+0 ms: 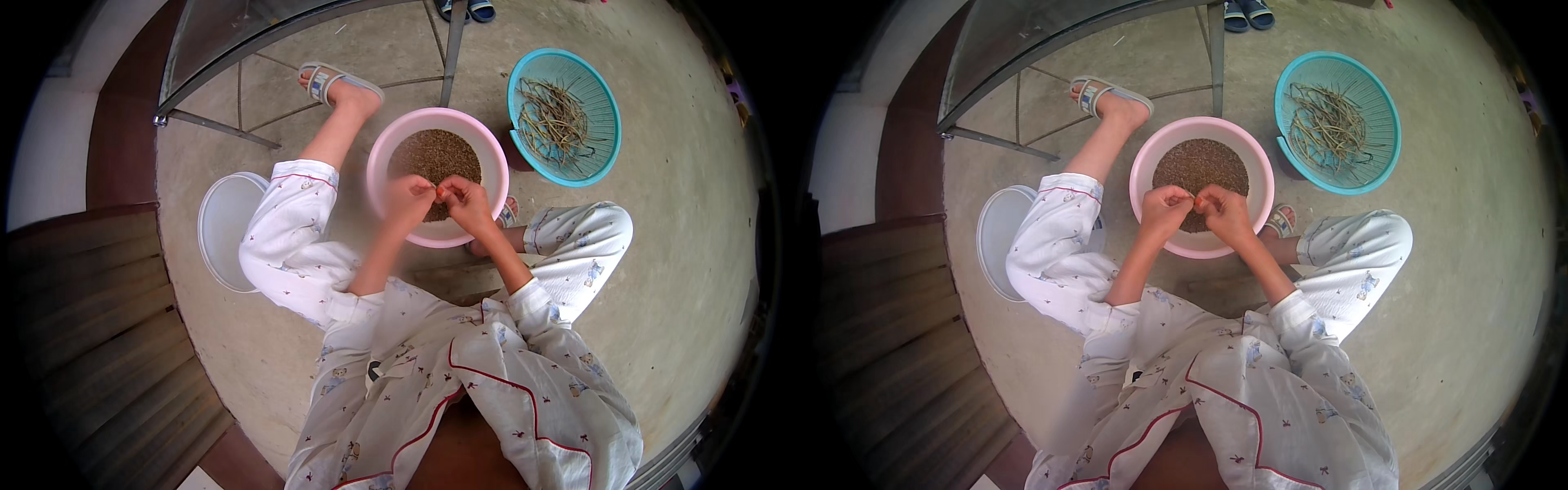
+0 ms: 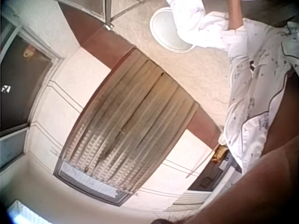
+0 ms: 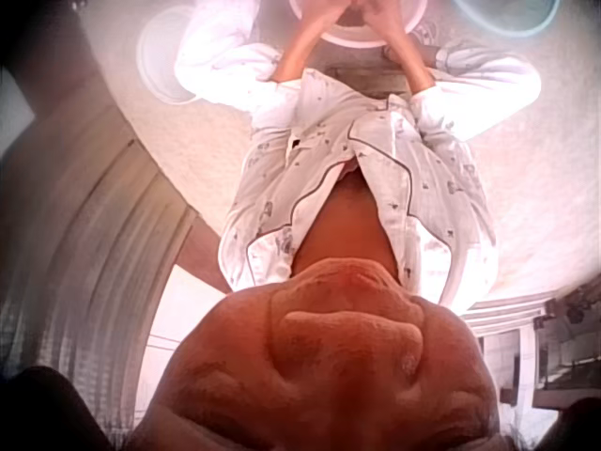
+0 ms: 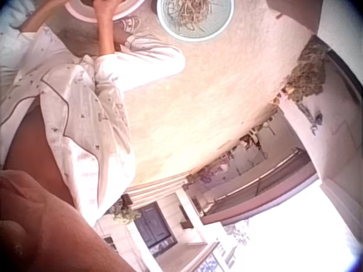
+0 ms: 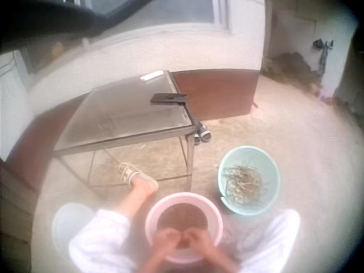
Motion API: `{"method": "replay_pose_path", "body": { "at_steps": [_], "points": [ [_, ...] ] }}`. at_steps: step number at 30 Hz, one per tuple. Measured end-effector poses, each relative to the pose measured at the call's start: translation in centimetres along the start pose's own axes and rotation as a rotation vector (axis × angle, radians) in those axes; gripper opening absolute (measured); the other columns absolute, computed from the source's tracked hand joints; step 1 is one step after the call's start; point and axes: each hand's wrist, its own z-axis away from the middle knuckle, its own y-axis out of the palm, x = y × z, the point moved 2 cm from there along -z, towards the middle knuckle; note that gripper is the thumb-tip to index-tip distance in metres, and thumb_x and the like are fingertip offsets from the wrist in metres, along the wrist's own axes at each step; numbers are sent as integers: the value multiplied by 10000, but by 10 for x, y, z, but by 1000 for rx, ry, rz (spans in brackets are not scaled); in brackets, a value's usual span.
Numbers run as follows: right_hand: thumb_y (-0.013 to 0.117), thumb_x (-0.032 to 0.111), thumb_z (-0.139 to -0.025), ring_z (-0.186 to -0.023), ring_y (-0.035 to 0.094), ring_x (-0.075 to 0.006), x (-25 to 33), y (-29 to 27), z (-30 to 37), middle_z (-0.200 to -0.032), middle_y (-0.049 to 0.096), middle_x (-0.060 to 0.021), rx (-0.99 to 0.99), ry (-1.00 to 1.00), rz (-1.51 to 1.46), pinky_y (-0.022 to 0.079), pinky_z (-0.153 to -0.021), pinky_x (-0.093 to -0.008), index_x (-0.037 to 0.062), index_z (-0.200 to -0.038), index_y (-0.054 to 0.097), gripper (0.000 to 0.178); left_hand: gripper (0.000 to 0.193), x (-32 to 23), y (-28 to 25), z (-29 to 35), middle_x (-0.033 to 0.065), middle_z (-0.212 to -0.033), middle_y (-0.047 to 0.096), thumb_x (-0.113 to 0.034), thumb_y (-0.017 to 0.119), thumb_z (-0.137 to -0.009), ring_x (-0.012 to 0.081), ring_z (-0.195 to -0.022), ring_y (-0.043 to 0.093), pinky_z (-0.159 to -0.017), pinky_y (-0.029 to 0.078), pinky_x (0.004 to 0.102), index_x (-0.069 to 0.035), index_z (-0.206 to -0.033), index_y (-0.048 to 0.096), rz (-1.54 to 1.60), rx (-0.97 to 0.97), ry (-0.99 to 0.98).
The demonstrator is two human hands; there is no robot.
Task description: The person sits on the floor and shells long beans by hand, dropping the beans into a pink basin and placing the stems into a blue basket.
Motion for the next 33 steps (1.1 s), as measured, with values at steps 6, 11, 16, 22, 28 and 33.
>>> {"method": "replay_pose_path", "body": {
  "at_steps": [6,11,16,22,28,33],
  "points": [
    [530,-27,-825,-690,621,-98,-1,2,0,-704,651,-69,49,35,-94,494,-652,-253,1,-824,580,58,32,1,0,-1,60,-700,642,15,622,-742,73,-621,582,-553,439,197,24,-763,643,39,23,-16],
    [520,-39,-823,-676,626,-108,6,3,0,-688,641,-88,17,-18,-4,501,-648,-262,1,-823,572,66,34,10,0,-5,96,-714,659,-15,622,-751,131,-672,643,-608,495,246,6,-777,625,96,38,-7],
    [523,-43,-827,-677,609,-97,18,2,2,-694,626,-71,9,-89,123,491,-643,-249,-4,-807,574,68,52,22,-2,-9,73,-710,656,-43,640,-745,121,-651,618,-604,480,247,-3,-778,635,74,24,-2],
    [525,-43,-833,-664,584,-94,14,2,3,-698,610,-53,9,-68,108,476,-622,-241,6,-819,573,69,66,21,0,-10,52,-672,635,-72,657,-725,97,-620,584,-570,454,244,-12,-749,643,-130,-19,71],
    [548,-5,-794,-630,644,-249,19,3,5,-669,623,-133,-35,-127,210,493,-601,-325,28,-799,576,44,15,9,2,-5,20,-636,607,2,623,-721,43,-568,527,-511,410,200,5,-716,637,-155,-36,96],
    [540,5,-790,-660,636,-338,26,5,8,-657,609,-156,-69,-163,344,491,-586,-376,36,-795,561,38,31,6,2,-4,11,-613,589,2,614,-721,40,-558,514,-500,399,208,0,-691,624,-160,-40,119]
  ]
}}
